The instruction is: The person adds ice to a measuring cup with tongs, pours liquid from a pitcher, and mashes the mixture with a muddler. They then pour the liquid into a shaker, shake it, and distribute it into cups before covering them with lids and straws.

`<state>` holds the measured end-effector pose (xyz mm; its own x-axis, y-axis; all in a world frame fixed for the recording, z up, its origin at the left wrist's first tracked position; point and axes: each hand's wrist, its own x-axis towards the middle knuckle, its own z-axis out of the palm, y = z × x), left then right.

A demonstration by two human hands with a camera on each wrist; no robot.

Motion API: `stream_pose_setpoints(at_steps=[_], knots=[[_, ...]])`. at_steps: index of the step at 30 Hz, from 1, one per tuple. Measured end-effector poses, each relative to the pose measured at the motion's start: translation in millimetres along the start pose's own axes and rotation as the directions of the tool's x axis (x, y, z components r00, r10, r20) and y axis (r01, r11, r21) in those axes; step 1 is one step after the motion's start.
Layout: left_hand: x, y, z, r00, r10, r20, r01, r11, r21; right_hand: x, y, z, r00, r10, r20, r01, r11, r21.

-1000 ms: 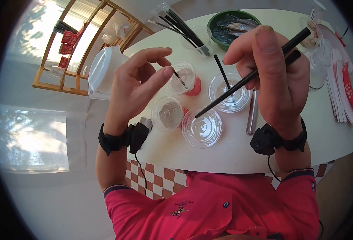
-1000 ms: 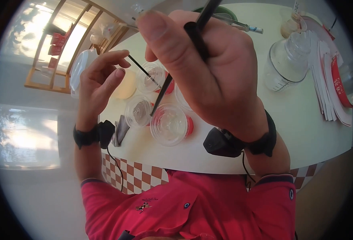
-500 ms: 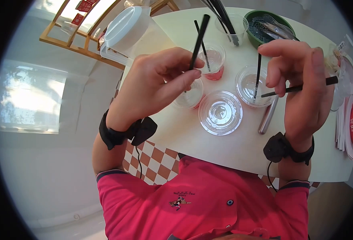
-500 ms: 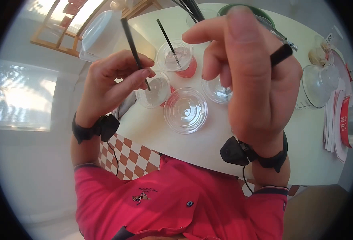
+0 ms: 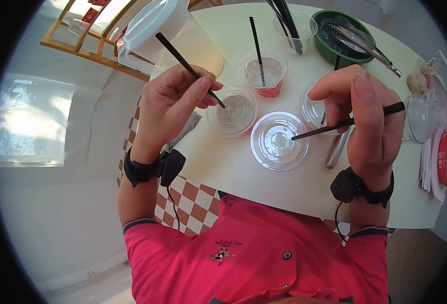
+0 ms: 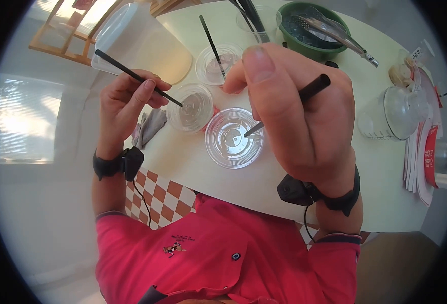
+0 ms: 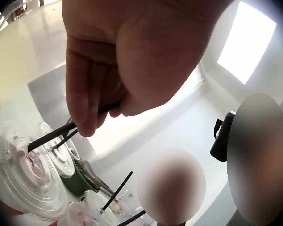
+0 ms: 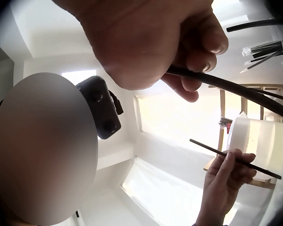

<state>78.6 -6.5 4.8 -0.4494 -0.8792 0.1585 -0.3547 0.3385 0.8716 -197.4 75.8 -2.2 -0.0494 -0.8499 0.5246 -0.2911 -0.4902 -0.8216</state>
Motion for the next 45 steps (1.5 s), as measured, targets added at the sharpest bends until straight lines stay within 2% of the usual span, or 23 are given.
stream_pose_setpoints(at_steps=[2,5,8,10,14,17,23,26,27,29,32,35,36,39,42,45], knots=[[1,0,4,1.000,-0.001,0.012,0.001,1.000,-0.017,1,-1,-1,1.000,0.012,0.001,-0.012,1.000,-0.002],[3,-9,7,0.997,-0.054,0.053,0.057,0.996,-0.067,-1,3,2,0.999,-0.043,-0.025,0.042,0.999,-0.010],[2,-13,11,0.991,-0.076,0.110,0.077,0.997,-0.001,-1,6,3,0.998,-0.066,-0.001,0.066,0.998,0.021],[-1,-18,11,0.987,-0.064,0.148,0.043,0.989,0.141,0,7,0,0.998,-0.058,0.033,0.056,0.997,0.049],[-3,-31,11,0.978,0.063,0.200,-0.120,0.950,0.287,0,5,-1,0.992,0.002,0.129,-0.013,0.997,0.082],[-2,-29,17,0.976,0.000,0.218,-0.077,0.936,0.343,1,13,-1,0.986,-0.031,0.163,0.019,0.997,0.076],[-3,-28,22,0.988,0.023,0.151,-0.067,0.955,0.289,0,13,-4,0.985,-0.063,0.158,0.059,0.998,0.030],[-3,-18,28,0.996,0.075,0.046,-0.083,0.977,0.196,-1,20,-2,0.974,-0.103,0.204,0.119,0.991,-0.066],[-6,-17,20,0.994,0.087,0.064,-0.098,0.975,0.198,1,16,4,0.966,-0.121,0.229,0.150,0.982,-0.116],[-5,-18,15,0.989,0.106,0.100,-0.126,0.968,0.215,-3,19,11,0.948,-0.058,0.312,0.118,0.977,-0.176],[-5,-19,16,0.995,0.021,0.100,-0.042,0.976,0.216,-6,22,21,0.907,0.009,0.421,0.105,0.963,-0.246],[-8,-28,21,0.992,-0.055,0.113,0.038,0.989,0.141,-13,29,30,0.860,0.058,0.506,0.118,0.944,-0.308],[-9,-31,24,0.993,-0.037,0.116,0.022,0.991,0.129,-15,31,32,0.844,0.073,0.531,0.126,0.936,-0.328],[-9,-36,28,0.993,-0.001,0.119,-0.012,0.995,0.104,-17,36,34,0.840,-0.045,0.540,0.259,0.909,-0.326],[-10,-38,29,0.995,0.006,0.102,-0.016,0.995,0.101,-16,33,29,0.821,0.069,0.567,0.130,0.944,-0.303],[-11,-40,29,0.997,0.028,0.078,-0.037,0.992,0.117,-13,32,16,0.839,0.020,0.544,0.136,0.960,-0.246]])
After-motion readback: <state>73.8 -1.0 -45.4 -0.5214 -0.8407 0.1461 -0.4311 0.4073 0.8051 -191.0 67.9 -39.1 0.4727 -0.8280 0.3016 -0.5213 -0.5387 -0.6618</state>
